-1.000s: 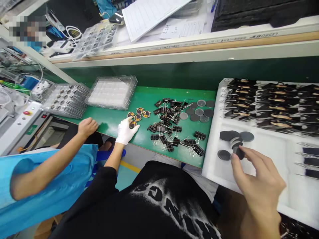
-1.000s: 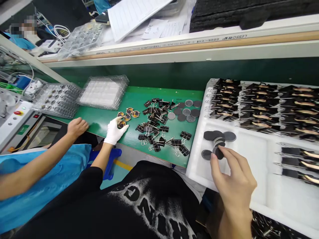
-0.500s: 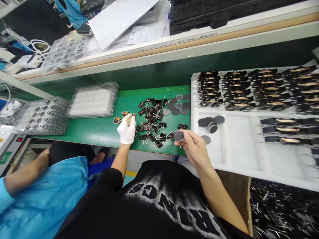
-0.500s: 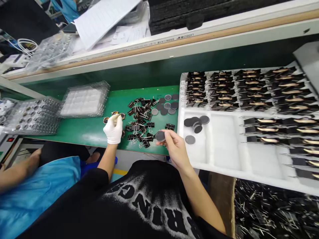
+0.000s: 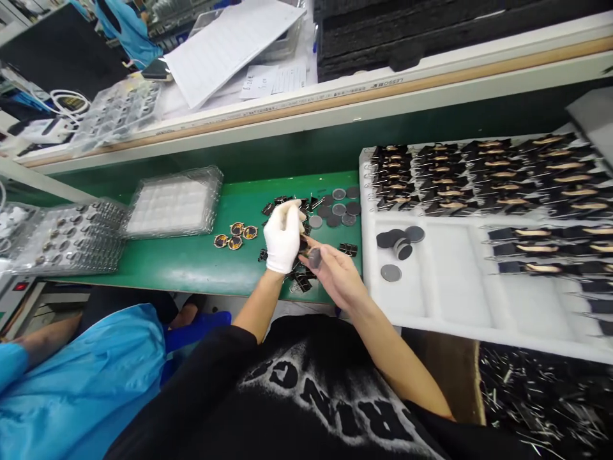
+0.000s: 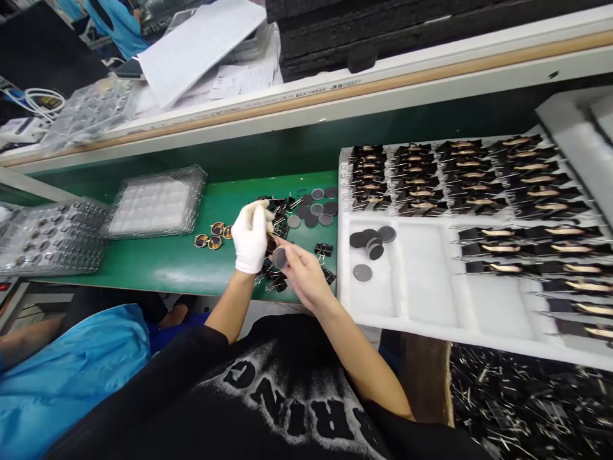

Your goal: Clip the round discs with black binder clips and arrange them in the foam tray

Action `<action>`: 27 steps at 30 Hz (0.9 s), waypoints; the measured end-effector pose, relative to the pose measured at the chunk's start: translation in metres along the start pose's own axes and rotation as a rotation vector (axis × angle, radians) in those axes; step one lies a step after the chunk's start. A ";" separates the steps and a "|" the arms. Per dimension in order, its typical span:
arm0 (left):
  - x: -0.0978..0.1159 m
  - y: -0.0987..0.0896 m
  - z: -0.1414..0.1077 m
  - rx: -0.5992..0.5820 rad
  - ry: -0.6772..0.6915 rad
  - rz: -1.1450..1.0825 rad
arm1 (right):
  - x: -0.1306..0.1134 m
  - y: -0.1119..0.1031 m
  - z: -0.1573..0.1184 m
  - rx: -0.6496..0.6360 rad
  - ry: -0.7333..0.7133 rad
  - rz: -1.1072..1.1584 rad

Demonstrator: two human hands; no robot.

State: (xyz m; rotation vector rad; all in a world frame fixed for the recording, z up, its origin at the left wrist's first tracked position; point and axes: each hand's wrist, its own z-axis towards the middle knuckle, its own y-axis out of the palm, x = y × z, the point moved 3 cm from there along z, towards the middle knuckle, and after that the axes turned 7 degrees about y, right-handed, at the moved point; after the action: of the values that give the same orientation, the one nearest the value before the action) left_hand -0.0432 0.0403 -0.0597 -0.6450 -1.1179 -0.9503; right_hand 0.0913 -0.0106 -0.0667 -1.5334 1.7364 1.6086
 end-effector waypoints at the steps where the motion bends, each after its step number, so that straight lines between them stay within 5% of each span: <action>1: 0.002 0.004 -0.001 -0.062 -0.046 -0.085 | -0.004 -0.007 0.000 0.039 0.013 0.065; 4: 0.003 0.009 -0.007 -0.221 -0.142 -0.217 | -0.014 -0.026 -0.007 0.105 0.044 0.199; 13: 0.007 0.021 -0.049 -0.467 -0.157 0.113 | -0.024 -0.035 -0.025 0.141 -0.078 0.140; 18: 0.006 0.024 -0.046 -0.354 -0.205 0.006 | -0.036 -0.041 -0.039 0.229 -0.239 -0.129; 22: 0.009 0.027 -0.048 -0.468 -0.287 -0.071 | -0.054 -0.045 -0.053 0.452 -0.475 -0.563; 27: 0.019 0.030 -0.061 -0.633 -0.209 -0.071 | -0.060 -0.040 -0.053 0.539 -0.624 -0.945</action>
State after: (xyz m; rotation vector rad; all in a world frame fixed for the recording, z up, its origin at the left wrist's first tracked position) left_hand 0.0135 -0.0022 -0.0610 -1.2453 -1.0205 -1.3357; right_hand 0.1684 -0.0191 -0.0226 -1.1144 0.7824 0.8686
